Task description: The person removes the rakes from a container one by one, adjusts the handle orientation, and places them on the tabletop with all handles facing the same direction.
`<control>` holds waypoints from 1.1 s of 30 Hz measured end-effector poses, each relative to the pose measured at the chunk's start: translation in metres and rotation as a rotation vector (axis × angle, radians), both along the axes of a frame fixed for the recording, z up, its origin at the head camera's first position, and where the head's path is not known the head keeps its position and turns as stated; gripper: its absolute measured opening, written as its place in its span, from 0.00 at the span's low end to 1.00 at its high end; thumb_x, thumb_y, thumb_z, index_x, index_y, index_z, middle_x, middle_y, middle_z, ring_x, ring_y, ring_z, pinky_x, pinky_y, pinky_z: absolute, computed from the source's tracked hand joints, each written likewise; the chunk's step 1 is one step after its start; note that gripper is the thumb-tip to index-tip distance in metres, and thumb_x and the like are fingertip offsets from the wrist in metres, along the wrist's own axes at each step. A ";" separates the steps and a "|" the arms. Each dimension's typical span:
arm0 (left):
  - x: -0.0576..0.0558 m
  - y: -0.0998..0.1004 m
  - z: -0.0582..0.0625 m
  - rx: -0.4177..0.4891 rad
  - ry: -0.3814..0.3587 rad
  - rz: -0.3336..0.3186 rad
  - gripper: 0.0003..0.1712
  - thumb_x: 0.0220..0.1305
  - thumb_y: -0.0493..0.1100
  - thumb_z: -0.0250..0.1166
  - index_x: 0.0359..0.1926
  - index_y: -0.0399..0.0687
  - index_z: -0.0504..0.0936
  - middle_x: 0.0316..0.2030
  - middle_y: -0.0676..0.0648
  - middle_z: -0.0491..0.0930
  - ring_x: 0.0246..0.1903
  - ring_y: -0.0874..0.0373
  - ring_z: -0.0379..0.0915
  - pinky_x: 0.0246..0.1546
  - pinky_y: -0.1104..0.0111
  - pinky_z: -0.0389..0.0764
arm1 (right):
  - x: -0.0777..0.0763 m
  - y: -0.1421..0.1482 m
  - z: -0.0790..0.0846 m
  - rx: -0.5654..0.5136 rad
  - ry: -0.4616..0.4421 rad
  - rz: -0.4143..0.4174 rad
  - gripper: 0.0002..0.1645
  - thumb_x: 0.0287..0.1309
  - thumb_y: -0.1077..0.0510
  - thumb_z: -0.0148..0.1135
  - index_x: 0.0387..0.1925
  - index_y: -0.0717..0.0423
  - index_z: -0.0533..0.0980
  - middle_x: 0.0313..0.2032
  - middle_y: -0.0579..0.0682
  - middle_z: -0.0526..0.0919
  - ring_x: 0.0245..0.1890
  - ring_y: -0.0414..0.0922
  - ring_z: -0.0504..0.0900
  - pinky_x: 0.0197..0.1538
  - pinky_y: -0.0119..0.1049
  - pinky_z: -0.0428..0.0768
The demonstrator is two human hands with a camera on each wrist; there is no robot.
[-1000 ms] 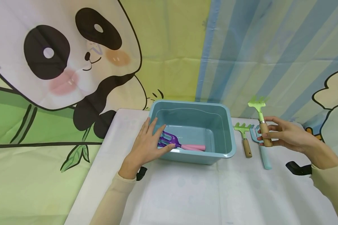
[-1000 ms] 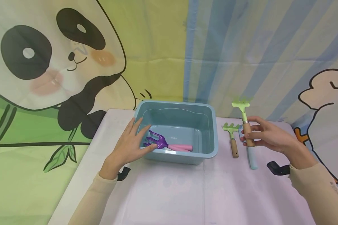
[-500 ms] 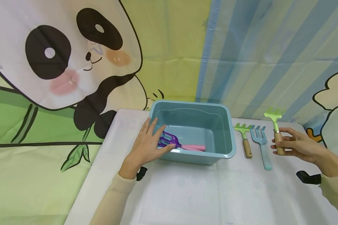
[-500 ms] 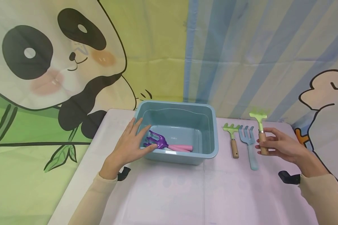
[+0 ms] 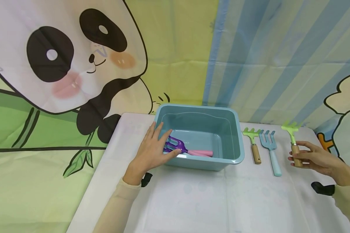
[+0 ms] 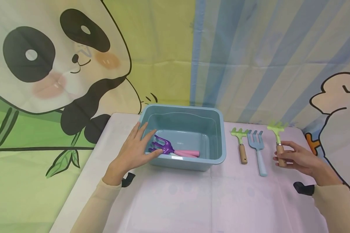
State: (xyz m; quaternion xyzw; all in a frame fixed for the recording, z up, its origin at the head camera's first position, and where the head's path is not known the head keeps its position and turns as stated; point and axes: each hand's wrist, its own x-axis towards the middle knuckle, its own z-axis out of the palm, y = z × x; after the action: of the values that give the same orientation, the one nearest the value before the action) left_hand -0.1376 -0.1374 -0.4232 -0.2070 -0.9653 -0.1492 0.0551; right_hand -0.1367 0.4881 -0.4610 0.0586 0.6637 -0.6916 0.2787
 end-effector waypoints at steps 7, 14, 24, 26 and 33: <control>-0.002 0.000 -0.001 -0.015 0.010 -0.001 0.57 0.58 0.85 0.41 0.74 0.53 0.66 0.77 0.38 0.49 0.76 0.39 0.29 0.73 0.47 0.40 | -0.006 0.007 -0.013 0.128 -0.098 -0.049 0.25 0.72 0.67 0.53 0.60 0.43 0.58 0.48 0.56 0.73 0.46 0.52 0.85 0.52 0.54 0.81; -0.003 0.001 0.000 -0.012 0.000 -0.007 0.57 0.58 0.85 0.42 0.74 0.53 0.66 0.77 0.38 0.48 0.76 0.40 0.27 0.73 0.48 0.39 | -0.013 0.010 -0.025 0.222 -0.207 -0.075 0.40 0.69 0.66 0.58 0.70 0.66 0.44 0.51 0.64 0.66 0.45 0.54 0.83 0.54 0.54 0.80; -0.002 0.002 0.000 -0.006 0.023 -0.015 0.56 0.58 0.85 0.43 0.73 0.51 0.67 0.76 0.37 0.50 0.76 0.38 0.29 0.73 0.46 0.41 | -0.022 0.004 -0.031 0.219 -0.256 -0.084 0.49 0.68 0.67 0.58 0.73 0.67 0.34 0.46 0.63 0.74 0.43 0.55 0.83 0.53 0.54 0.80; -0.002 0.002 0.000 -0.010 0.031 -0.015 0.56 0.58 0.85 0.43 0.73 0.52 0.68 0.76 0.37 0.51 0.76 0.38 0.29 0.73 0.46 0.41 | -0.022 0.003 -0.031 0.214 -0.256 -0.077 0.49 0.69 0.68 0.57 0.73 0.67 0.33 0.47 0.64 0.73 0.43 0.55 0.83 0.53 0.54 0.80; -0.001 0.003 0.000 -0.012 0.034 -0.014 0.56 0.58 0.85 0.42 0.73 0.52 0.68 0.76 0.37 0.50 0.76 0.39 0.29 0.73 0.46 0.42 | -0.025 0.005 -0.030 0.225 -0.288 -0.119 0.51 0.68 0.69 0.58 0.74 0.65 0.32 0.47 0.65 0.72 0.42 0.55 0.82 0.53 0.54 0.80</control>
State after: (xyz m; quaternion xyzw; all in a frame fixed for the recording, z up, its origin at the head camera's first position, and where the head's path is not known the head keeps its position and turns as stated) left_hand -0.1389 -0.1349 -0.4231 -0.2164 -0.9637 -0.1403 0.0694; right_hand -0.1613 0.4931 -0.4913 0.2270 0.6853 -0.6129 0.3213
